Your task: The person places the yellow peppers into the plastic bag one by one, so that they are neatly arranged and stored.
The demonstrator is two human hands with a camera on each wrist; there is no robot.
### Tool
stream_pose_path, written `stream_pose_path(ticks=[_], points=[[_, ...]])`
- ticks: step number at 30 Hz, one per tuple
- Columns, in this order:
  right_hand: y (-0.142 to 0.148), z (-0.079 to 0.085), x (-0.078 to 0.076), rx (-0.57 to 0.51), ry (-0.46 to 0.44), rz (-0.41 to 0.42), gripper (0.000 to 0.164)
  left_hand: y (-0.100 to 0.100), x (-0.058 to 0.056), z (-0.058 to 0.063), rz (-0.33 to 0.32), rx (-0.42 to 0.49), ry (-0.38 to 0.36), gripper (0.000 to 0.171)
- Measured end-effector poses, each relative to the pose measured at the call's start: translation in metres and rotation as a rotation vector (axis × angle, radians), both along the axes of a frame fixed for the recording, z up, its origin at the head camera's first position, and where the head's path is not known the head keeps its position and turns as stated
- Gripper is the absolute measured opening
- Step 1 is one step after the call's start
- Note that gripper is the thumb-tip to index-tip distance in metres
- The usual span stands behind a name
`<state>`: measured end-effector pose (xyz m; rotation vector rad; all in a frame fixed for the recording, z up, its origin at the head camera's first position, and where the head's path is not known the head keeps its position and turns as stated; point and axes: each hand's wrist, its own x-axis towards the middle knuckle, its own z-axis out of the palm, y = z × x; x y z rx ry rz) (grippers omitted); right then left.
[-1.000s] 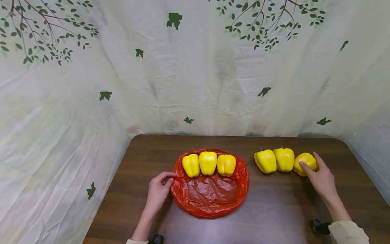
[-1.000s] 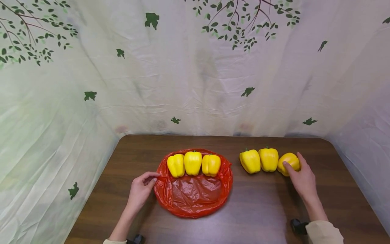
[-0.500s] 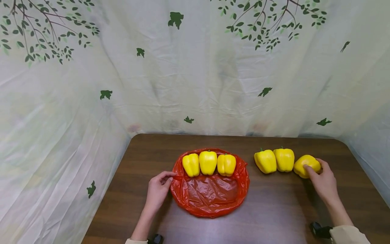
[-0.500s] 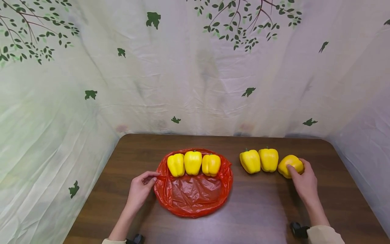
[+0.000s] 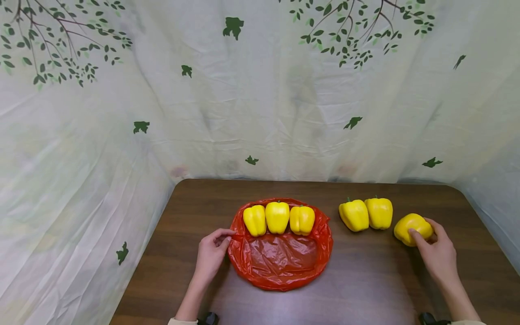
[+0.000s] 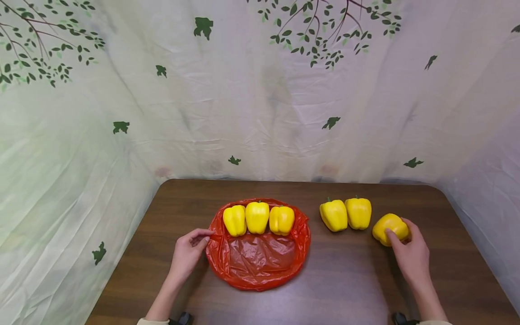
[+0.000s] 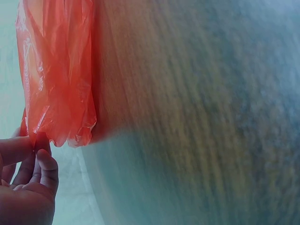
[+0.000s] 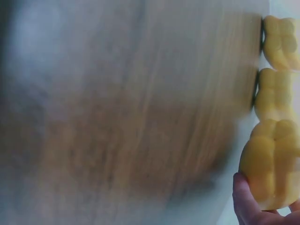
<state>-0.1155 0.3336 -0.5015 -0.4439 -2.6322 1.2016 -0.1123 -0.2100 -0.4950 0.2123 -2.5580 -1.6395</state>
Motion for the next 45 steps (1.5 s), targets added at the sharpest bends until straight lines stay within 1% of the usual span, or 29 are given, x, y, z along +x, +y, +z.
stream_pose_path(ticks=[6, 9, 13, 22, 28, 37, 45], points=[[-0.008, 0.007, 0.007, -0.074, 0.0, -0.06, 0.068, 0.0, 0.0, 0.0, -0.003, 0.0, 0.018, 0.021], [-0.012, 0.011, 0.009, -0.089, 0.001, -0.08, 0.068, 0.0, 0.001, 0.0, -0.005, -0.001, 0.02, 0.022], [-0.018, 0.017, 0.01, -0.088, 0.015, -0.081, 0.066, 0.0, 0.001, 0.0, -0.006, 0.0, 0.018, 0.022], [-0.034, 0.033, 0.013, -0.053, 0.045, -0.023, 0.061, 0.001, 0.001, 0.0, 0.003, -0.008, 0.02, 0.02], [-0.048, 0.041, 0.012, -0.05, 0.109, 0.058, 0.058, 0.002, 0.002, 0.002, 0.007, -0.004, 0.021, 0.02], [-0.069, 0.046, 0.011, -0.043, 0.128, 0.137, 0.055, 0.001, 0.003, 0.001, 0.007, -0.002, 0.01, 0.02], [-0.087, 0.05, 0.01, -0.051, 0.134, 0.203, 0.057, 0.001, 0.003, 0.003, 0.001, -0.005, 0.014, 0.021]])
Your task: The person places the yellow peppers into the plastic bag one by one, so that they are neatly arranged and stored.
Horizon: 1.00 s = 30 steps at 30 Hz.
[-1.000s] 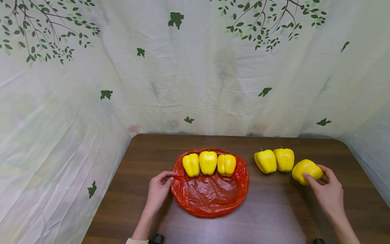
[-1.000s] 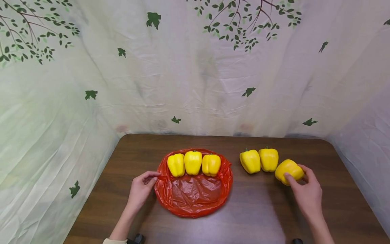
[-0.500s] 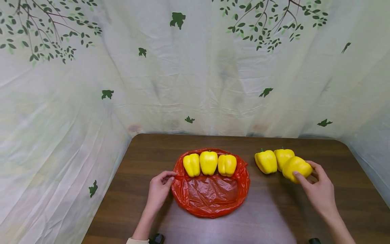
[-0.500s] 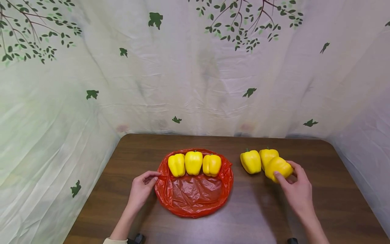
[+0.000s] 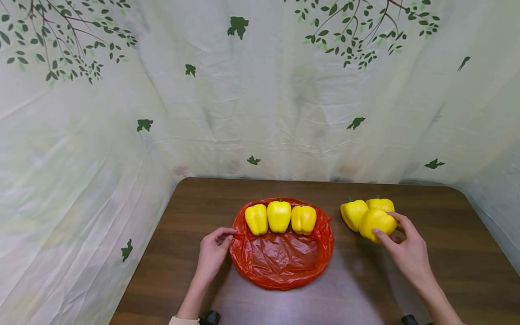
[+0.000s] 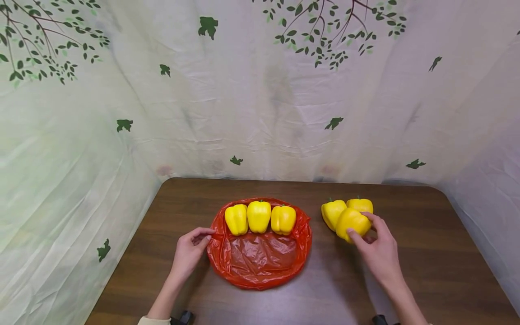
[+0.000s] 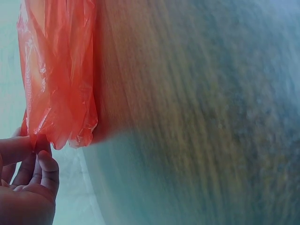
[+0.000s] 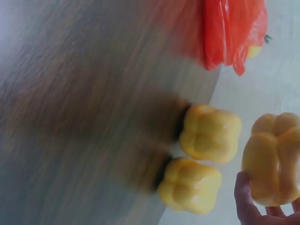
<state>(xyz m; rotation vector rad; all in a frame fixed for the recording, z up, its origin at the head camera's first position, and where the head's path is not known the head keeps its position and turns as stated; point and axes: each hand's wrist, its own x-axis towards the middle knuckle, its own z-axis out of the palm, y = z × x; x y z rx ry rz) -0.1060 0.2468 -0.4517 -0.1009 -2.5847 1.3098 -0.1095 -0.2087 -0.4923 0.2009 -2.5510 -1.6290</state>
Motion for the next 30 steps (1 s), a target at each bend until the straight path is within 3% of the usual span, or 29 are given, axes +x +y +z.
stream_pose_path(ticks=[30], points=[[-0.051, 0.012, -0.013, 0.044, -0.016, 0.259, 0.054, 0.001, 0.001, 0.003, -0.003, 0.005, -0.026, 0.021]])
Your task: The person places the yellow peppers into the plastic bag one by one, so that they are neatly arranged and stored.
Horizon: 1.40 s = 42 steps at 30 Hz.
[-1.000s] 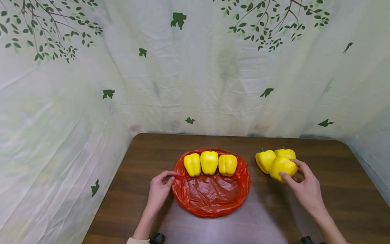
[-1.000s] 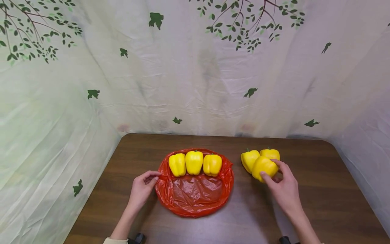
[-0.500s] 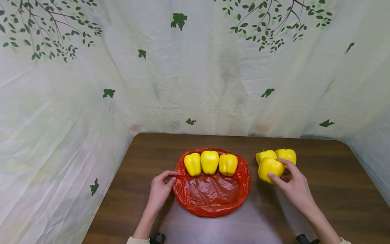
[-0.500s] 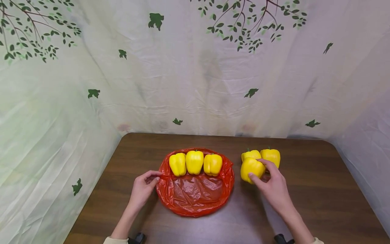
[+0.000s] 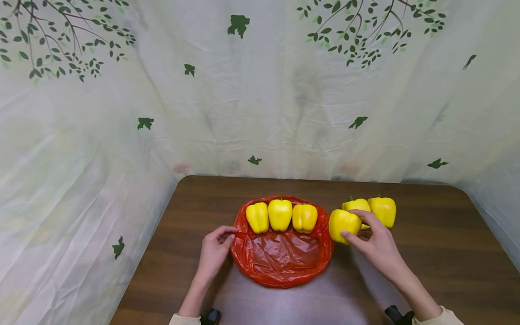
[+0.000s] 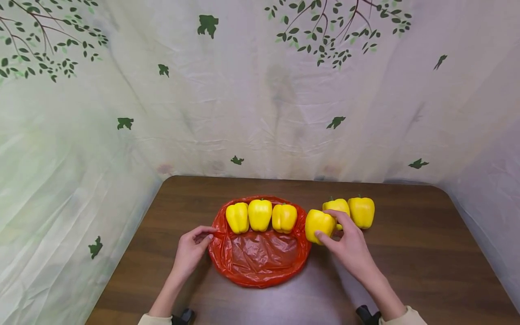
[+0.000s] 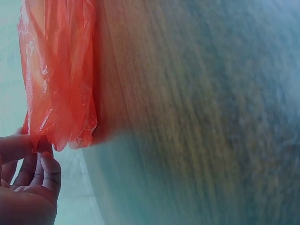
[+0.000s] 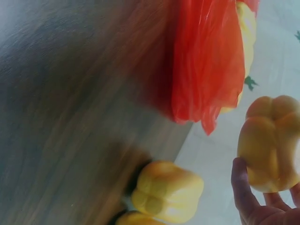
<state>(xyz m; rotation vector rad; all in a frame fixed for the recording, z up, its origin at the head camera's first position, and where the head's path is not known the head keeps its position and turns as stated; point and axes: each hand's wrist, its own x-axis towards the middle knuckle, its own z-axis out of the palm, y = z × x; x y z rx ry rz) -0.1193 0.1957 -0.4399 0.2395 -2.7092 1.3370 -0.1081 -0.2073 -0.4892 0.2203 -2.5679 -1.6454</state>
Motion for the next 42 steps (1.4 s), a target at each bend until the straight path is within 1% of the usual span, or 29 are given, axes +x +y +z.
stream_pose_path(ticks=[7, 16, 20, 24, 27, 32, 38, 42], points=[[-0.014, -0.004, -0.001, -0.057, -0.001, 0.048, 0.052, 0.0, 0.0, -0.002, 0.002, -0.004, 0.009, 0.022], [-0.033, -0.007, -0.001, -0.121, -0.021, 0.145, 0.053, -0.001, -0.001, -0.002, 0.011, 0.004, 0.027, 0.02], [-0.042, -0.009, 0.001, -0.132, -0.012, 0.168, 0.052, -0.002, -0.002, -0.003, 0.004, 0.015, 0.023, 0.02], [-0.051, -0.012, 0.003, -0.137, 0.009, 0.193, 0.05, -0.003, -0.003, -0.005, -0.005, 0.007, 0.023, 0.021], [-0.059, -0.015, 0.005, -0.128, 0.025, 0.214, 0.05, -0.003, -0.003, -0.007, -0.009, -0.001, 0.026, 0.022], [-0.072, -0.019, 0.008, -0.118, 0.032, 0.24, 0.049, -0.003, -0.003, -0.006, -0.006, -0.005, 0.038, 0.022], [-0.084, -0.024, 0.011, -0.166, 0.002, 0.272, 0.049, -0.003, -0.002, -0.005, 0.006, 0.006, 0.054, 0.02], [-0.093, -0.028, 0.013, -0.191, -0.023, 0.296, 0.049, -0.004, -0.001, -0.005, 0.012, 0.018, 0.047, 0.02]])
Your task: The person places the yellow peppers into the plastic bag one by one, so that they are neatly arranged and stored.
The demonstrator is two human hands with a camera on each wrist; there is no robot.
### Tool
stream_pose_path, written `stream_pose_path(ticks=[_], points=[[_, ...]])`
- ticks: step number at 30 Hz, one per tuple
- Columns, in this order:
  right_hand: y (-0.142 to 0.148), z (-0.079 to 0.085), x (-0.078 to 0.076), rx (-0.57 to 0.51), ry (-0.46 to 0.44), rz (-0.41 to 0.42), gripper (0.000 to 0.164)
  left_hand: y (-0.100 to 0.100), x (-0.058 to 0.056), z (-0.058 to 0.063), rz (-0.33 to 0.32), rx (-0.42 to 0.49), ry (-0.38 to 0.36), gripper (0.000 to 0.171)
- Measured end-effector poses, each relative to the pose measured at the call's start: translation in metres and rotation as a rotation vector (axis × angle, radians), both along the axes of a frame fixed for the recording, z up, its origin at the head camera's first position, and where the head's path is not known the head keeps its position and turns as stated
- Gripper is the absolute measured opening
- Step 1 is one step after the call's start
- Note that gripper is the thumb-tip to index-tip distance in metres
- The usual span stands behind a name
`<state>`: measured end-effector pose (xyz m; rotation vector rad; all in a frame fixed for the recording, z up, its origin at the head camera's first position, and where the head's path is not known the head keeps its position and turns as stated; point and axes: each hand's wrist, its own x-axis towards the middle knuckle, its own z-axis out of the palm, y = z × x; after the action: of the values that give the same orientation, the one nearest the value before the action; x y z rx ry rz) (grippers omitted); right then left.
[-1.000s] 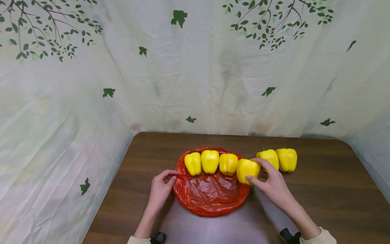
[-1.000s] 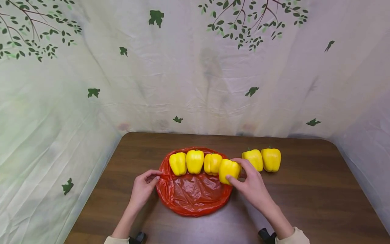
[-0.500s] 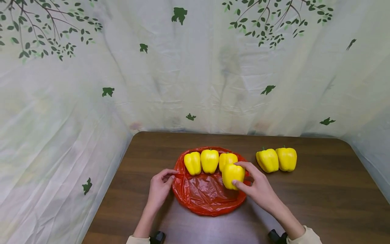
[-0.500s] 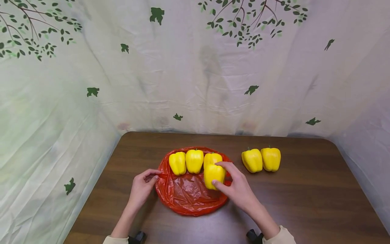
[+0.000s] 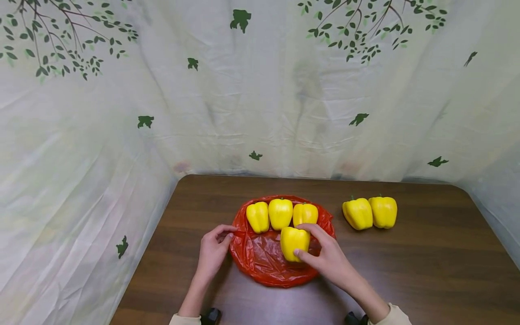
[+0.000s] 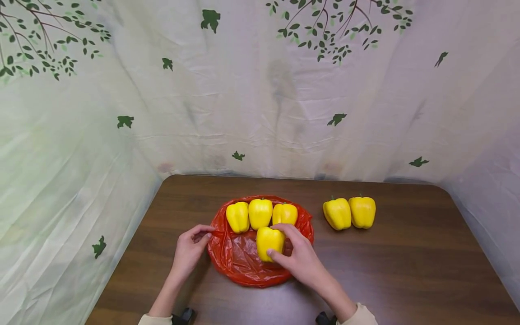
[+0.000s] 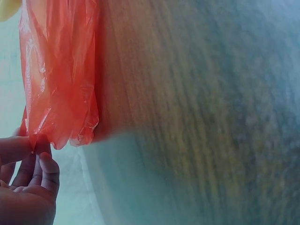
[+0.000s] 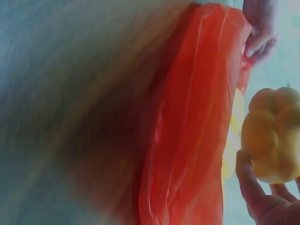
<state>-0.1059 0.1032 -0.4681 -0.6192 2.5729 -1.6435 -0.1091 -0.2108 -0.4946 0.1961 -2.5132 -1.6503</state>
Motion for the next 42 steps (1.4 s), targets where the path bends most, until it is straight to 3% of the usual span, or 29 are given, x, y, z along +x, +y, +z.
stream_pose_path(ticks=[9, 23, 30, 35, 39, 42], points=[[-0.021, -0.005, 0.003, -0.047, -0.092, 0.042, 0.049, 0.001, 0.0, 0.0, 0.0, 0.018, -0.017, 0.02], [-0.052, -0.015, 0.001, -0.022, -0.176, 0.12, 0.052, 0.001, -0.002, 0.0, 0.015, 0.098, -0.002, 0.019], [-0.067, -0.021, -0.002, -0.02, -0.195, 0.125, 0.055, 0.001, -0.002, 0.001, 0.034, 0.107, -0.02, 0.014], [-0.077, -0.025, -0.004, -0.004, -0.218, 0.095, 0.056, 0.002, -0.001, 0.003, 0.041, 0.141, 0.019, 0.01], [-0.084, -0.031, -0.004, -0.007, -0.224, 0.075, 0.057, 0.008, 0.004, 0.022, 0.037, 0.144, -0.001, 0.01], [-0.088, -0.034, -0.004, -0.021, -0.232, 0.067, 0.056, 0.007, 0.003, 0.022, 0.048, 0.153, -0.028, 0.011]])
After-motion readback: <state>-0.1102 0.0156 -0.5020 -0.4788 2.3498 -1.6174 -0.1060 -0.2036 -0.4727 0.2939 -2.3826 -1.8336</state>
